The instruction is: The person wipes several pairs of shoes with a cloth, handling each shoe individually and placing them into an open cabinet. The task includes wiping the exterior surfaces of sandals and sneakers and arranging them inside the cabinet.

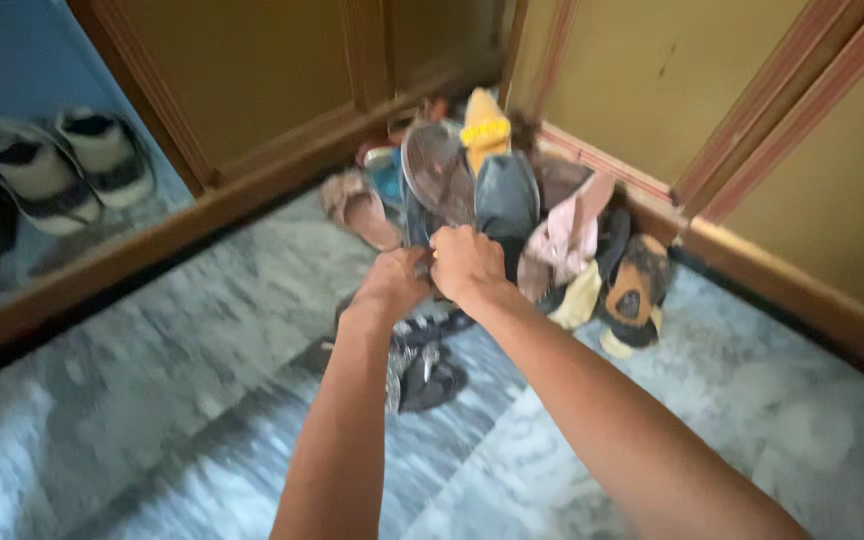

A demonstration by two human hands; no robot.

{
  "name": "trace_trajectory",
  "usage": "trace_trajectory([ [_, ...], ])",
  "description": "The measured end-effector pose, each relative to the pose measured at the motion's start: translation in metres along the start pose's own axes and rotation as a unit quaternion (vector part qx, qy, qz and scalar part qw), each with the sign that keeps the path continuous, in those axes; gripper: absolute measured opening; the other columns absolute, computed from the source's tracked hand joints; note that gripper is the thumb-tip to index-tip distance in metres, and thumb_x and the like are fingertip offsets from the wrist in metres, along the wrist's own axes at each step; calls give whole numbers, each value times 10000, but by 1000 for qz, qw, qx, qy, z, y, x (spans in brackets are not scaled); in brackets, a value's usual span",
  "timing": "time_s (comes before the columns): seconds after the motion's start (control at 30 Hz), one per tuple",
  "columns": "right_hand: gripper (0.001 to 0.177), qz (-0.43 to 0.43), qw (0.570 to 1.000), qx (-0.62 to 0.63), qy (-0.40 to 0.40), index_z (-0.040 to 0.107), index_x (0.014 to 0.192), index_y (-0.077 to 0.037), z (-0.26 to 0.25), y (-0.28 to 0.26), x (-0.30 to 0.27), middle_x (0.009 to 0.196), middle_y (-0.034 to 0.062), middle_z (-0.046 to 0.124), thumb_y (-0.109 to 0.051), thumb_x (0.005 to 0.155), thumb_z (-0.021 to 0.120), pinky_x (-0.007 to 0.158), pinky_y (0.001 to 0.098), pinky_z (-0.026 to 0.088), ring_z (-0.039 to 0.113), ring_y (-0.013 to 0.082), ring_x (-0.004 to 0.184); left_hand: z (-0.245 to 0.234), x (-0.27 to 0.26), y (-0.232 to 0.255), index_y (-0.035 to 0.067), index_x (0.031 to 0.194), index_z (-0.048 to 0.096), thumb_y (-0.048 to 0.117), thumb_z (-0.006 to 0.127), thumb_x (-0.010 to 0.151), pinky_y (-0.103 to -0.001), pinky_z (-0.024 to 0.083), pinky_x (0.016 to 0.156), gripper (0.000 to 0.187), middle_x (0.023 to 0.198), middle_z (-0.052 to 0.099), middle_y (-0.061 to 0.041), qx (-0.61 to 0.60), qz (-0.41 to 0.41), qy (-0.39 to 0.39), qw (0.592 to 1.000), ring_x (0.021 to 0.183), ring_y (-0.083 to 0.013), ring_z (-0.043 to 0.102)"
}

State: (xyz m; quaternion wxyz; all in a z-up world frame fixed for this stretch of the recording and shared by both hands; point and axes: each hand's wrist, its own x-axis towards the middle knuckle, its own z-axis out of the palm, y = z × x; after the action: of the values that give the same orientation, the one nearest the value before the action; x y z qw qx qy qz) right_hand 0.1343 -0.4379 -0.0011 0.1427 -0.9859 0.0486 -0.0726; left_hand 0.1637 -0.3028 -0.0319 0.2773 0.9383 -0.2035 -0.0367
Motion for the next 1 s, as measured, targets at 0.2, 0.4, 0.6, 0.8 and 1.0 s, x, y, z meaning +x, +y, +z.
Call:
trace_trajectory([
  [0.2,208,29,998,-10,-50,797,1061,-241,16,23,-22,1063,176,752,-265,878,702,870,493,580,730,388,1000,31,-28,-2,268,1455,460,516,882,698,-538,409,1085,901,1423,540,-71,205,-59,-49,976,1350,-301,497],
  [0.4,224,69,996,3,-57,776,1069,-260,4,30,-29,1059,157,755,-343,866,730,874,491,573,731,373,1005,49,-44,-13,277,1454,428,373,685,897,-619,394,1027,620,1385,572,-61,243,-4,26,970,1304,-332,528],
  [0.6,369,87,993,74,17,665,1262,-287,-18,4,-31,1080,158,744,-351,902,708,849,518,558,706,411,1016,18,-45,-25,193,1322,552,232,488,1080,-648,379,1085,254,1249,700,-134,75,-50,87,992,1165,-382,662],
  [0.8,448,86,981,152,86,642,1263,-232,11,-41,-8,1084,146,739,-318,840,763,821,524,548,694,405,1009,-7,-56,-78,59,1255,584,307,492,1076,-501,500,919,319,1137,689,-262,-237,-64,278,929,1095,-459,640],
  [1.0,225,-14,975,221,12,807,984,-185,86,-93,41,972,147,779,-374,866,778,886,421,571,746,338,949,-16,-60,-186,5,1154,624,384,503,1051,-455,499,907,411,1100,691,-252,-262,-106,333,900,1027,-440,651],
])
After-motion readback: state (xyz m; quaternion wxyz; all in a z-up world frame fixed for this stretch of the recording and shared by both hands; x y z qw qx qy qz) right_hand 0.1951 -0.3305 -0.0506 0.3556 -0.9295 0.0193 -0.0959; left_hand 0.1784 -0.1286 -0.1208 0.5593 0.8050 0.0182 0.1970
